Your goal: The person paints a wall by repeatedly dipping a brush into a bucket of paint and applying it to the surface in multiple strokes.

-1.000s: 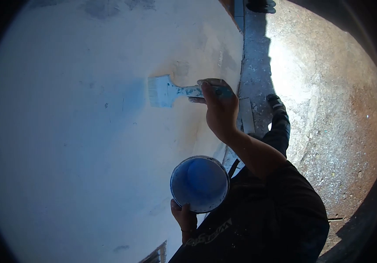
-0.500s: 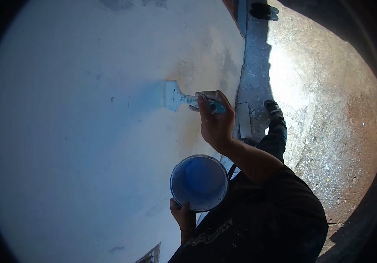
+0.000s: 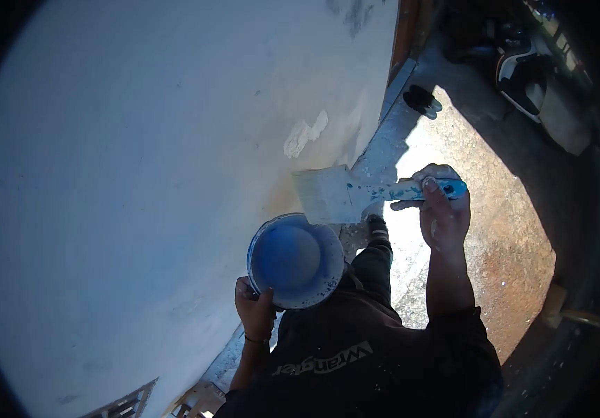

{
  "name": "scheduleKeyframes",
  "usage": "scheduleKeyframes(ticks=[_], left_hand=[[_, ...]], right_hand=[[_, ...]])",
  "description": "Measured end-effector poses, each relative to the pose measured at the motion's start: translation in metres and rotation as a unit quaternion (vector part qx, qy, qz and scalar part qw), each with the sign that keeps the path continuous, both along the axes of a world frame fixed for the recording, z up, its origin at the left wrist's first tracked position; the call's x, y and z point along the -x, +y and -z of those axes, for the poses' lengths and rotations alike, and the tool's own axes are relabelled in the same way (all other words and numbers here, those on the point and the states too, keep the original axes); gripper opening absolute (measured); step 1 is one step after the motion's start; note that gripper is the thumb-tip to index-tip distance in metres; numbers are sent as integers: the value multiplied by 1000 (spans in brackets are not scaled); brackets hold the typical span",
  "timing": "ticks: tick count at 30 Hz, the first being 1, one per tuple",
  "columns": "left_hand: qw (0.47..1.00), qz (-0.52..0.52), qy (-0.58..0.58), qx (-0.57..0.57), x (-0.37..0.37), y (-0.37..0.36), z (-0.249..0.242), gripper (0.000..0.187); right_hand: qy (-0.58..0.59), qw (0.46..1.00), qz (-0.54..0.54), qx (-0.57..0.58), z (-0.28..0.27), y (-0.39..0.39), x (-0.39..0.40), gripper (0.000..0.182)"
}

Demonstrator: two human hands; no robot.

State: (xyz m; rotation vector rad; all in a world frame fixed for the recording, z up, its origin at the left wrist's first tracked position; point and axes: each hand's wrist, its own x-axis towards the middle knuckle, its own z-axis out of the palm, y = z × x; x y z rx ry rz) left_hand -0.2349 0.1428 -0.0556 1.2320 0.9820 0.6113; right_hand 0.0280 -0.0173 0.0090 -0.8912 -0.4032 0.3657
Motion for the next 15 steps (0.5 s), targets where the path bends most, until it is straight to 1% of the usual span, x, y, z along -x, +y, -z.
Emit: scheduleKeyframes(ticks=[1,2,3,4,6,7,8,10,11,12,14,15], left_hand=[[1000,3,-15,-9,-3,0,-5,19],[999,3,-43,-10,-3,2,-6,18],[999,11,-44,-8,-3,2,-12,18],[999,22,-44,-7,-2,4,-17,18],[996,27,-87,-11,0,7,-17,19],[997,43,-70,-14,3,10,-21,20],[996,34,-77,-7,3,8,-24,20],[993,33,-103,-37,2,6,-31,22],[994,46,-98,-32,6,7,-35,23],[994,36,-99,-26,9,7,-34,23],[992,41,-116,-37,13,6,-33,23],[991,41,-123,-21,14,5,-37,23]], right_hand=[[-64,994,-53,66,-8,-3,4,12],[-167,970,-122,127,-16,-3,8,13],[-287,929,-173,157,-27,3,12,15],[-400,870,-222,183,-37,12,17,17],[-505,777,-295,233,-43,29,30,29],[-527,743,-326,254,-47,38,37,27],[-531,735,-334,258,-49,45,42,27],[-587,640,-380,318,-51,58,50,24],[-563,588,-442,376,-60,64,54,28],[-564,581,-451,376,-61,67,57,28],[-602,550,-430,389,-60,74,64,27],[-592,547,-431,406,-58,77,67,27]])
